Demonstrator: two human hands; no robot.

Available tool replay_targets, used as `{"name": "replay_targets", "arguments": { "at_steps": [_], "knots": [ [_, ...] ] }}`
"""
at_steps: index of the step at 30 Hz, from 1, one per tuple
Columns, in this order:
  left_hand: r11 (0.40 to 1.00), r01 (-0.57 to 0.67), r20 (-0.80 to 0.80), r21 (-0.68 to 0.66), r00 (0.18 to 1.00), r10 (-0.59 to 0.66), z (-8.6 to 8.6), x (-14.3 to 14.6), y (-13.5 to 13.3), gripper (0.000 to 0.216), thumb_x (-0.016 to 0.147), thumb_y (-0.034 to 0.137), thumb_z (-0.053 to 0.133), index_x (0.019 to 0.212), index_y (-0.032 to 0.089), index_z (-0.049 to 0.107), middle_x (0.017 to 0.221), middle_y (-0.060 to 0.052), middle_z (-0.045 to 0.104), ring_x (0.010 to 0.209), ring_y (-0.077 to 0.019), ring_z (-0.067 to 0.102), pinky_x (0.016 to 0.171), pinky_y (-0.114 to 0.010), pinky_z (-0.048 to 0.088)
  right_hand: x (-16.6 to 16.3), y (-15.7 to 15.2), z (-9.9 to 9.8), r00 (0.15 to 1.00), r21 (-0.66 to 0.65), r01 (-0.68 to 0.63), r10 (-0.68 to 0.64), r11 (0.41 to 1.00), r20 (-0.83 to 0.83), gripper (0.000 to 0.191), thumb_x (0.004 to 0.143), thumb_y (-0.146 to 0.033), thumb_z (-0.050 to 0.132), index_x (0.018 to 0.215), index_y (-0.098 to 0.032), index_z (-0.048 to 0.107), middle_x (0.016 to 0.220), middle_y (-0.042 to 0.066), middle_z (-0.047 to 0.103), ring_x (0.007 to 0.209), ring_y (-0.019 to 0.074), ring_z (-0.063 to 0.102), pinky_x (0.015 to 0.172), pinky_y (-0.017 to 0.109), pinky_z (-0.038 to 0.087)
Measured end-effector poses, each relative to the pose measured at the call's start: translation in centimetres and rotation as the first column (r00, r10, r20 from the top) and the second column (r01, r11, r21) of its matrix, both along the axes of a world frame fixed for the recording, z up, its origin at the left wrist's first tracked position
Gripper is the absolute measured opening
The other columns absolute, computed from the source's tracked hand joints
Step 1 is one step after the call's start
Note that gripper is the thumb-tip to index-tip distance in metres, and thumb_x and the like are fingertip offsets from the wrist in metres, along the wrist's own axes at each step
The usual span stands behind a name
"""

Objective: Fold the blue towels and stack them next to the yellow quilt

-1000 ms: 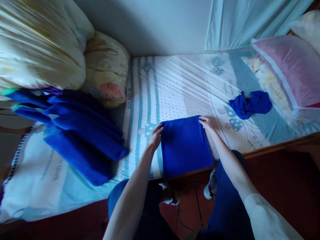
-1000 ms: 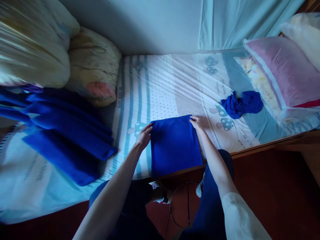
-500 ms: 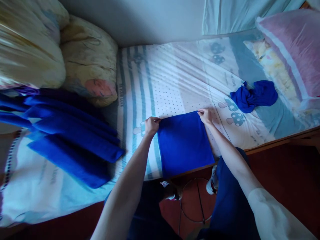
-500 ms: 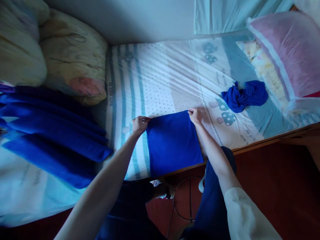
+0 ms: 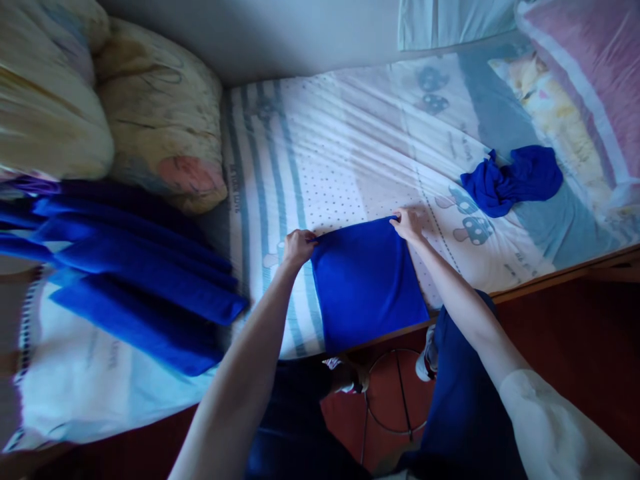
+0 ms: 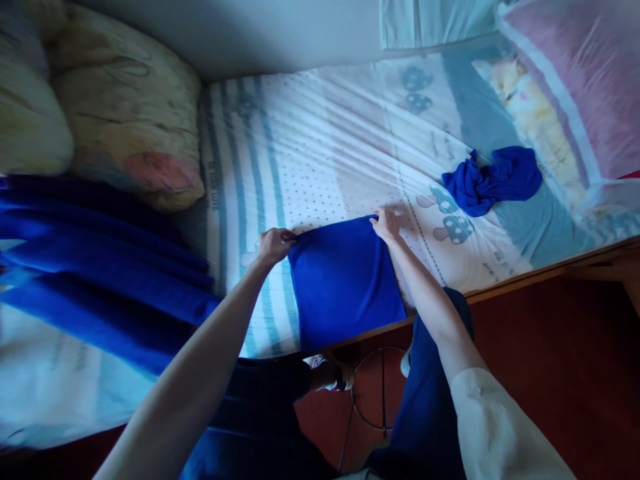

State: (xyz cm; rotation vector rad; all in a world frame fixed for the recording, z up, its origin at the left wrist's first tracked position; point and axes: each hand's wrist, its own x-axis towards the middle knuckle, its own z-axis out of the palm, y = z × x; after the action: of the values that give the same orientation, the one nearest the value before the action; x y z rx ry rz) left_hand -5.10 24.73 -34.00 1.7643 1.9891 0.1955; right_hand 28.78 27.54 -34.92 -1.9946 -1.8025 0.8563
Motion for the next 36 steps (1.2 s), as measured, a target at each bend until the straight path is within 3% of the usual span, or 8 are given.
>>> {"name": "replay_targets", "arguments": {
  "at_steps": [6, 12, 14, 19, 23, 27, 33, 36],
  "knots": [
    [0.983, 0.095, -0.063, -0.155, 0.992, -0.106, 0.1, -1.7, 0.9, 0.010, 0.071, 0.029, 0.074, 0.075, 0.020, 0.071, 0.072, -0.005, 0.071, 0.080, -0.0242, 0.067, 0.083, -0.035, 0.053, 0.3, 0.9, 0.0, 0.997, -0.126, -0.074, 0.075, 0.989, 0.000, 0.018, 0.086, -0.031, 0.072, 0.101, -0.020, 0.073, 0.098, 0.007, 0.075, 0.103, 0.0254, 0.068, 0.096, 0.040, 0.053],
    [0.962, -0.156, -0.045, 0.223, 0.984, 0.170, 1.4, 0.4, -0.1, 0.031, 0.090, 0.033, 0.054, 0.110, 0.015, 0.070, 0.111, -0.015, 0.073, 0.114, -0.0312, 0.063, 0.105, -0.048, 0.046, -2.0, -1.3, 2.0, 0.995, 0.169, -0.011, -0.006, 0.986, 0.099, 0.034, 0.101, -0.028, 0.050, 0.131, -0.018, 0.063, 0.138, 0.016, 0.062, 0.131, 0.0312, 0.055, 0.112, 0.049, 0.043],
    [0.930, -0.170, -0.040, 0.325, 0.980, 0.193, 1.6, 3.1, -1.7, 0.046, 0.095, 0.035, 0.048, 0.133, 0.014, 0.060, 0.141, -0.019, 0.060, 0.137, -0.0348, 0.050, 0.115, -0.054, 0.037, -4.1, -3.3, 2.7, 0.986, 0.241, -0.128, 0.097, 0.962, 0.136, 0.045, 0.104, -0.029, 0.044, 0.146, -0.018, 0.052, 0.156, 0.016, 0.047, 0.146, 0.0328, 0.040, 0.120, 0.052, 0.033],
    [0.962, 0.117, 0.025, 0.247, 0.992, -0.127, -0.4, 7.5, -6.0, 0.066, 0.098, 0.046, 0.040, 0.156, 0.015, 0.038, 0.168, -0.015, 0.029, 0.158, -0.0311, 0.017, 0.128, -0.054, 0.014, -6.8, -6.8, 1.7, 0.841, 0.174, -0.539, 0.515, 0.824, 0.169, 0.063, 0.104, -0.040, 0.044, 0.161, -0.018, 0.030, 0.171, 0.007, 0.023, 0.159, 0.0279, 0.014, 0.130, 0.049, 0.014],
    [0.976, 0.061, 0.033, 0.210, 0.997, -0.069, -2.0, 5.5, -5.5, 0.075, 0.099, 0.053, 0.036, 0.160, 0.010, 0.027, 0.170, -0.017, 0.022, 0.159, -0.0301, 0.010, 0.129, -0.053, 0.011, -5.0, -5.6, 0.5, 0.885, 0.164, -0.452, 0.418, 0.877, 0.206, 0.069, 0.105, -0.044, 0.033, 0.163, -0.008, 0.022, 0.171, 0.011, 0.020, 0.160, 0.0249, 0.010, 0.132, 0.045, 0.008],
    [0.981, 0.006, 0.018, 0.193, 1.000, -0.010, -1.5, 5.2, -4.8, 0.075, 0.100, 0.050, 0.034, 0.161, 0.007, 0.024, 0.170, -0.018, 0.021, 0.160, -0.0309, 0.007, 0.129, -0.056, 0.009, -5.1, -5.9, 0.6, 0.925, 0.176, -0.349, 0.307, 0.921, 0.225, 0.069, 0.105, -0.040, 0.032, 0.162, -0.002, 0.019, 0.171, 0.015, 0.017, 0.160, 0.0272, 0.007, 0.131, 0.049, 0.005],
    [0.975, 0.084, 0.124, 0.207, 0.986, -0.112, -1.1, 9.3, -11.5, 0.066, 0.101, 0.037, 0.031, 0.160, 0.009, 0.027, 0.169, -0.015, 0.023, 0.159, -0.0266, 0.010, 0.130, -0.052, 0.007, -7.3, -12.1, 0.7, 0.803, 0.156, -0.594, 0.568, 0.789, 0.181, 0.065, 0.103, -0.032, 0.038, 0.163, -0.009, 0.023, 0.169, 0.011, 0.025, 0.159, 0.0222, 0.014, 0.132, 0.045, 0.008],
    [0.982, 0.038, 0.160, 0.187, 0.985, -0.068, -1.1, 8.1, -14.5, 0.066, 0.101, 0.037, 0.031, 0.160, 0.009, 0.029, 0.169, -0.016, 0.024, 0.159, -0.0261, 0.013, 0.130, -0.050, 0.008, -5.6, -13.1, 1.3, 0.838, 0.117, -0.533, 0.503, 0.838, 0.211, 0.064, 0.105, -0.034, 0.034, 0.162, -0.007, 0.024, 0.169, 0.012, 0.024, 0.159, 0.0218, 0.015, 0.132, 0.044, 0.009]
  ]
}}
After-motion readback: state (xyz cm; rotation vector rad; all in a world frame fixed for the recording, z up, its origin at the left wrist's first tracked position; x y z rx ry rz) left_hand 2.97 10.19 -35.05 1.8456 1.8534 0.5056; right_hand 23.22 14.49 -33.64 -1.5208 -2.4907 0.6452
